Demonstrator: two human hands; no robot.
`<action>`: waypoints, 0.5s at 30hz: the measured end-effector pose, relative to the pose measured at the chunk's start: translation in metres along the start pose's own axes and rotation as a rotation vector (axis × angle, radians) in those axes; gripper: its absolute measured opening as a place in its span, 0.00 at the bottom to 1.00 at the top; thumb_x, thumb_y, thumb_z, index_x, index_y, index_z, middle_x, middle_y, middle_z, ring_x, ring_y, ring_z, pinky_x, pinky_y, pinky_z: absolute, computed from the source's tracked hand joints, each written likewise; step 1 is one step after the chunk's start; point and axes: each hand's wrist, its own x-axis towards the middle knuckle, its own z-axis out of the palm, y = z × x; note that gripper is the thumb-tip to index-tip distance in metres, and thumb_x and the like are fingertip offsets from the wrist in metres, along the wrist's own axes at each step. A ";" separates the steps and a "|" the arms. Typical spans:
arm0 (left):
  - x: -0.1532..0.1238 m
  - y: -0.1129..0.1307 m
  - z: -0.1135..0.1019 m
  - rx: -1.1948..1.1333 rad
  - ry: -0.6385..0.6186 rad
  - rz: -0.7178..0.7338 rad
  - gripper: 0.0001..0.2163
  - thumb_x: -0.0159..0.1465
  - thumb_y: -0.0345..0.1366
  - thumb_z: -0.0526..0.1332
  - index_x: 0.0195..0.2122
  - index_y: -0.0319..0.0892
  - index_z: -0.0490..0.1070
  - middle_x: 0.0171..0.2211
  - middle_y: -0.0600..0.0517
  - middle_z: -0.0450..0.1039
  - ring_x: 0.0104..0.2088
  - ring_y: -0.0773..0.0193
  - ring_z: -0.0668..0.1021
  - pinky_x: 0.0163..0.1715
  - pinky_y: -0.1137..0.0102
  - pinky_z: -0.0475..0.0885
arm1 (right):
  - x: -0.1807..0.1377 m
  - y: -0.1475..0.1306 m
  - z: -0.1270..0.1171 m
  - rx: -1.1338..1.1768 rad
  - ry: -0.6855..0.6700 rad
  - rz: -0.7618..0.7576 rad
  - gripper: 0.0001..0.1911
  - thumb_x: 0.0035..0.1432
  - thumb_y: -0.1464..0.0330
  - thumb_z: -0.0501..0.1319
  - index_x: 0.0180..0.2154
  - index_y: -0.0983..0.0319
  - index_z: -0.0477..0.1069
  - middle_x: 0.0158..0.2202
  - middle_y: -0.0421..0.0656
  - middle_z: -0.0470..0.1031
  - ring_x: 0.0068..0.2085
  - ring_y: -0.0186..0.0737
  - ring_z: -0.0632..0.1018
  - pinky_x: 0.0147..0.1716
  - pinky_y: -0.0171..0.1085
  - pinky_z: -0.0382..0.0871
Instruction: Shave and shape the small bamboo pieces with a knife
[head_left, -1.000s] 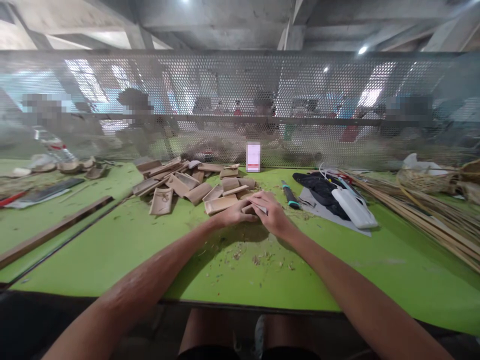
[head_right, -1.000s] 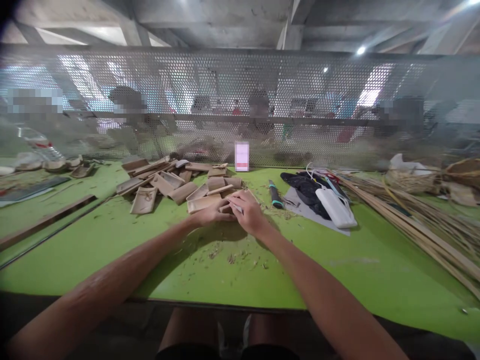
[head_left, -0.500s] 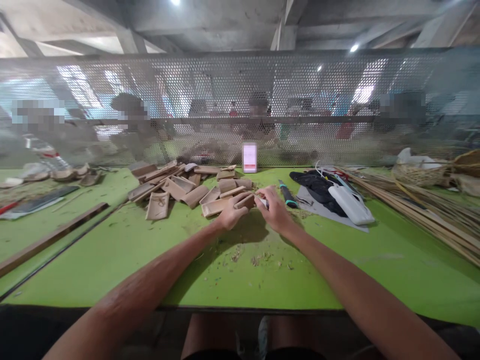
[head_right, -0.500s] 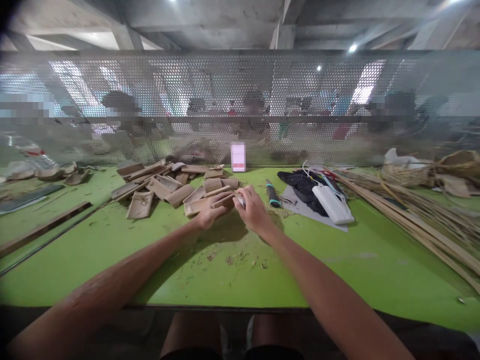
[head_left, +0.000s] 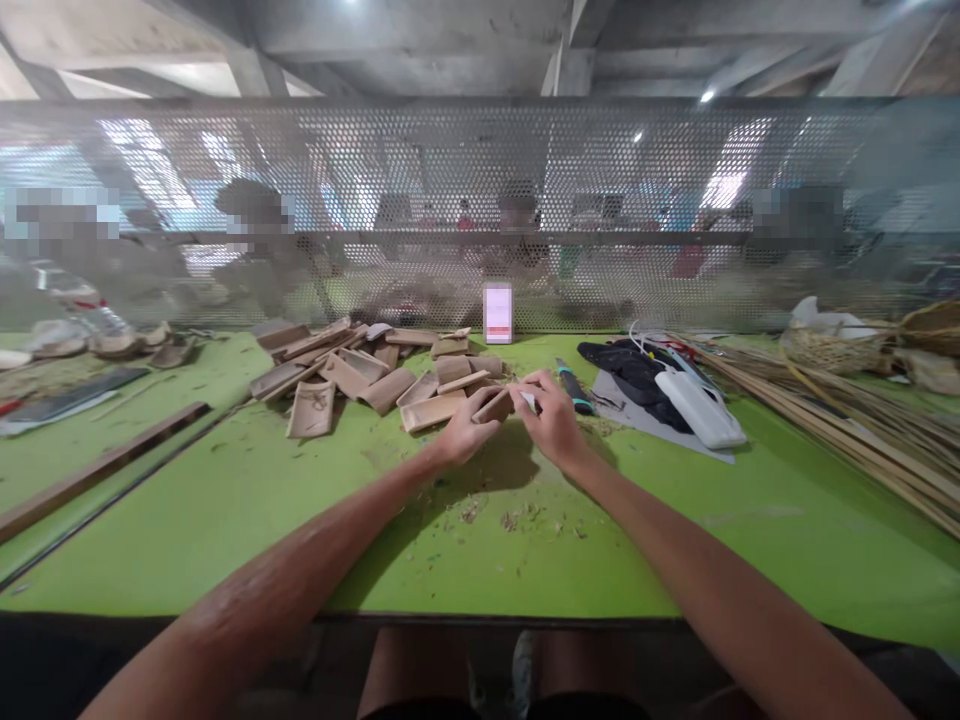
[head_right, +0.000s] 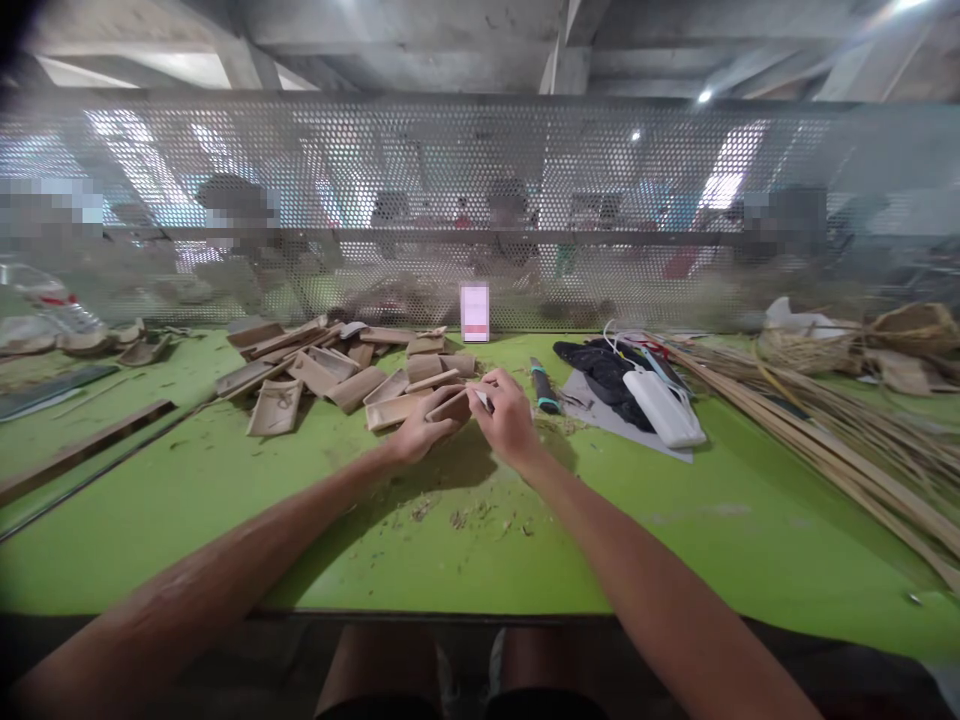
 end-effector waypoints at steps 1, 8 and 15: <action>0.000 0.000 0.001 -0.008 -0.002 -0.010 0.28 0.50 0.35 0.62 0.54 0.36 0.69 0.53 0.41 0.74 0.56 0.43 0.73 0.57 0.55 0.67 | 0.000 0.001 0.001 0.000 0.007 0.003 0.19 0.70 0.61 0.52 0.43 0.59 0.80 0.39 0.48 0.73 0.43 0.45 0.75 0.46 0.44 0.71; 0.002 -0.005 0.005 -0.191 -0.019 -0.026 0.24 0.50 0.35 0.62 0.50 0.36 0.71 0.53 0.41 0.74 0.56 0.45 0.73 0.57 0.58 0.67 | -0.004 -0.005 0.011 0.049 -0.111 -0.032 0.19 0.71 0.60 0.51 0.42 0.60 0.78 0.42 0.49 0.72 0.46 0.46 0.74 0.49 0.44 0.70; 0.002 -0.001 0.004 -0.139 -0.085 -0.030 0.26 0.49 0.34 0.64 0.51 0.34 0.70 0.50 0.41 0.75 0.53 0.46 0.74 0.54 0.58 0.68 | -0.002 -0.013 0.004 0.043 -0.098 -0.063 0.11 0.69 0.60 0.55 0.37 0.58 0.69 0.37 0.45 0.70 0.43 0.45 0.70 0.45 0.44 0.67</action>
